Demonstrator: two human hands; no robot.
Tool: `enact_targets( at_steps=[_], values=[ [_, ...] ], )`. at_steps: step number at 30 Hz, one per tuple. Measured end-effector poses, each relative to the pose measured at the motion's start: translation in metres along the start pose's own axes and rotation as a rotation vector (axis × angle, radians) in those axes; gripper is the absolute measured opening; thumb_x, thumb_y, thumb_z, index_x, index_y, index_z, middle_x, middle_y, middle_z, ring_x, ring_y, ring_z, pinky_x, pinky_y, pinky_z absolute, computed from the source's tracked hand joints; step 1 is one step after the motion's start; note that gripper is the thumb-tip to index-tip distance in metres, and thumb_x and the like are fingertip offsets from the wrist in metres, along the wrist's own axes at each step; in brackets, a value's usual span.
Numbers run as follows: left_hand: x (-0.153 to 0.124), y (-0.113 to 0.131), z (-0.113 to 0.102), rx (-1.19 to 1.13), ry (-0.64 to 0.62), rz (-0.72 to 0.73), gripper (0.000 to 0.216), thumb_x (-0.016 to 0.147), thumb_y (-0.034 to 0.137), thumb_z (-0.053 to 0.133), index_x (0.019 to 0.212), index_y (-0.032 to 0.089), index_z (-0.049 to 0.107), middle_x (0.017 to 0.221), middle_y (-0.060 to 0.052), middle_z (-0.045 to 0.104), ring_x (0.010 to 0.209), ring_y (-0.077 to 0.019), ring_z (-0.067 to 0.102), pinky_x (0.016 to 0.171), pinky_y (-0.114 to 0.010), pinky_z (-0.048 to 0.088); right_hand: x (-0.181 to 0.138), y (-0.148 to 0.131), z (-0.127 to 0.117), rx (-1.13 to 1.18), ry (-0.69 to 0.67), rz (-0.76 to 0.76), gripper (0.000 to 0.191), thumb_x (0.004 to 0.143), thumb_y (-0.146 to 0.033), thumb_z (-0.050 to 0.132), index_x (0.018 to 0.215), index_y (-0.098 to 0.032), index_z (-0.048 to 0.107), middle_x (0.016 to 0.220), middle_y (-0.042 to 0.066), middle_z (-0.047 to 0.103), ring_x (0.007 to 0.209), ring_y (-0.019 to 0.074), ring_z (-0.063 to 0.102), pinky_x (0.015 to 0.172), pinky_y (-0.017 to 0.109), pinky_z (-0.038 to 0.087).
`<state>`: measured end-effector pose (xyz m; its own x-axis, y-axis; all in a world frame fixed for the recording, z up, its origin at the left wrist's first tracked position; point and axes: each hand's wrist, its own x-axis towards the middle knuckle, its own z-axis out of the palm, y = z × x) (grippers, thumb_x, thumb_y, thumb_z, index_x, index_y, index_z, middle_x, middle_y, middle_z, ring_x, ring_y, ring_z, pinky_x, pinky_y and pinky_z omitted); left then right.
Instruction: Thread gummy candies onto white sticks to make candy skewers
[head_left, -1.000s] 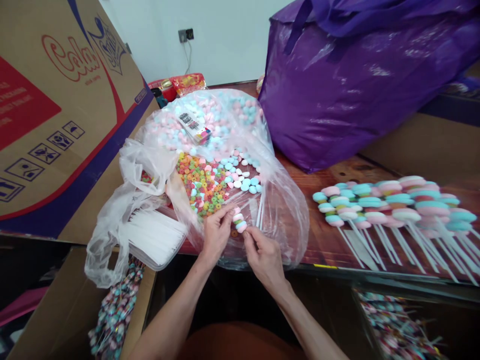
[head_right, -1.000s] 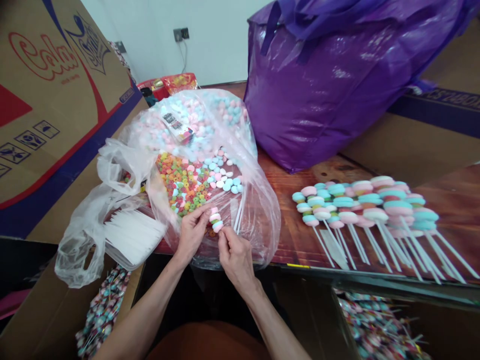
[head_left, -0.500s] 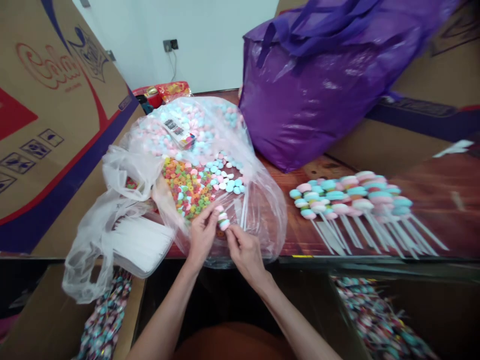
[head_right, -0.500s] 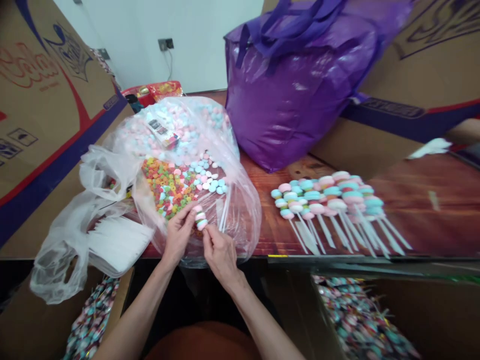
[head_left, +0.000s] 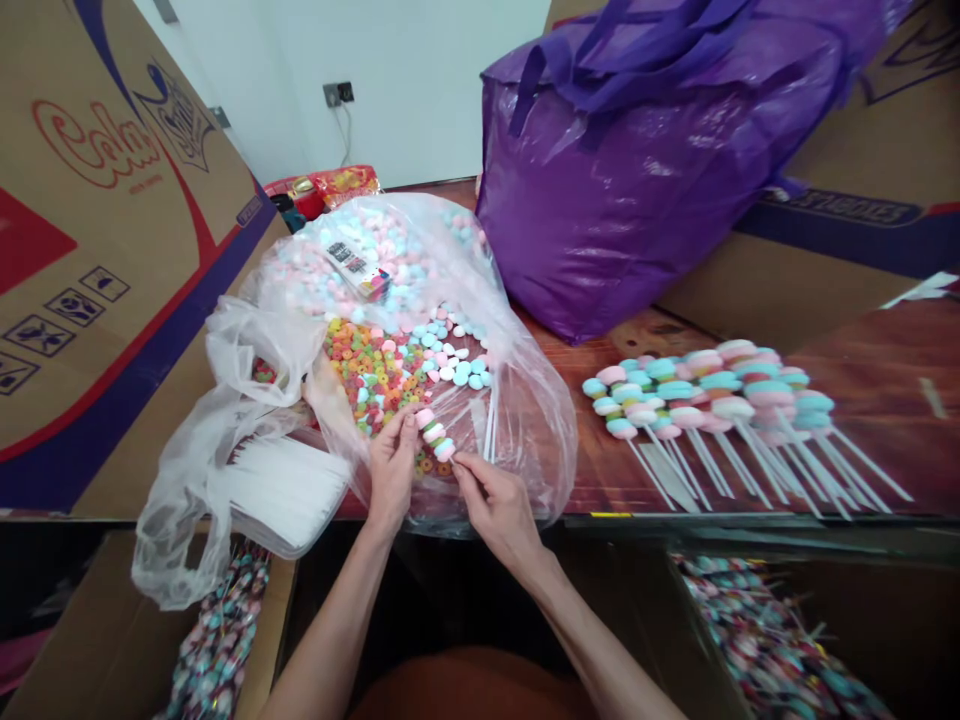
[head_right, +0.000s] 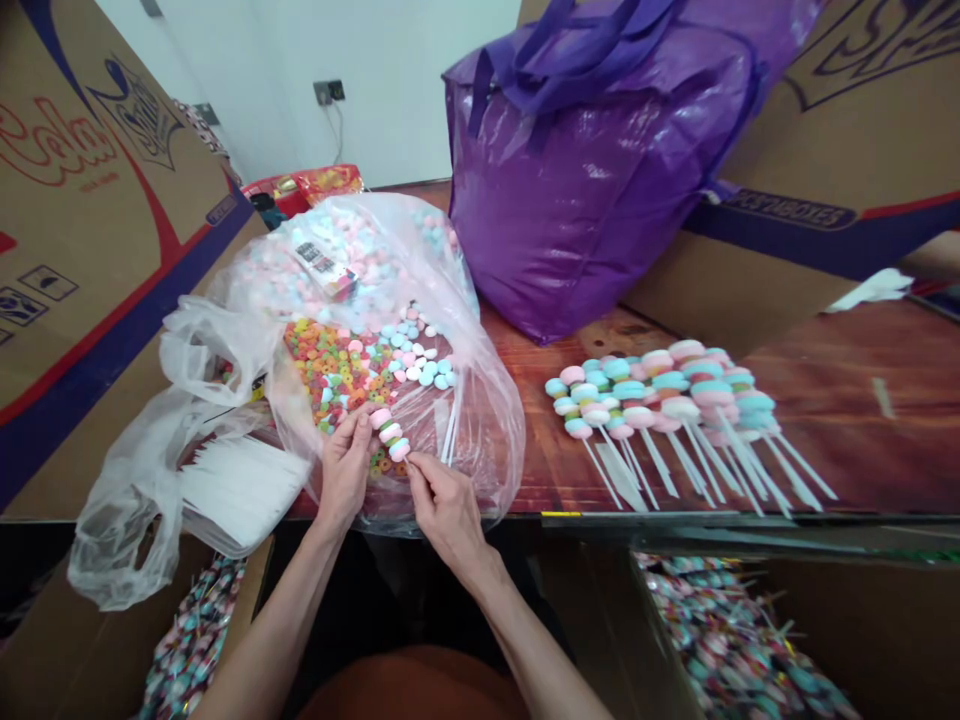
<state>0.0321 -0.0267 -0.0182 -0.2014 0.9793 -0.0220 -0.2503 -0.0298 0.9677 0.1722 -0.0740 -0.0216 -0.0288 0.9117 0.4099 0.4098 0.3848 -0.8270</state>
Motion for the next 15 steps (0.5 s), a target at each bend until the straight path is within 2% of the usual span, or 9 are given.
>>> enact_targets(
  at_steps=[4, 11, 15],
  values=[
    [-0.0007, 0.0046, 0.0009, 0.107, 0.002, 0.043, 0.037, 0.080, 0.042, 0.074, 0.111, 0.021, 0.074, 0.111, -0.005, 0.074, 0.101, -0.0185, 0.067, 0.090, -0.028, 0.053, 0.0006, -0.0015, -0.0007, -0.018, 0.000, 0.012, 0.020, 0.098, -0.020, 0.049, 0.093, -0.018, 0.068, 0.078, 0.003, 0.073, 0.066, 0.0150, 0.068, 0.065, 0.024, 0.049],
    [0.0007, 0.0049, -0.0011, 0.202, 0.053, 0.064, 0.038, 0.076, 0.042, 0.076, 0.103, 0.017, 0.074, 0.100, -0.007, 0.076, 0.092, -0.0201, 0.069, 0.089, -0.033, 0.054, -0.0017, -0.0011, 0.0024, -0.066, -0.013, 0.029, 0.023, 0.097, -0.020, 0.047, 0.084, -0.017, 0.066, 0.073, 0.002, 0.066, 0.065, 0.0140, 0.062, 0.065, 0.024, 0.044],
    [0.0006, 0.0011, -0.0021, 0.301, 0.072, 0.077, 0.042, 0.076, 0.047, 0.075, 0.107, 0.018, 0.075, 0.107, -0.007, 0.075, 0.100, -0.0225, 0.069, 0.097, -0.037, 0.054, -0.0010, -0.0019, 0.0026, -0.030, 0.014, 0.021, 0.023, 0.096, -0.019, 0.046, 0.082, -0.017, 0.065, 0.073, 0.002, 0.065, 0.064, 0.0127, 0.060, 0.065, 0.023, 0.043]
  ],
)
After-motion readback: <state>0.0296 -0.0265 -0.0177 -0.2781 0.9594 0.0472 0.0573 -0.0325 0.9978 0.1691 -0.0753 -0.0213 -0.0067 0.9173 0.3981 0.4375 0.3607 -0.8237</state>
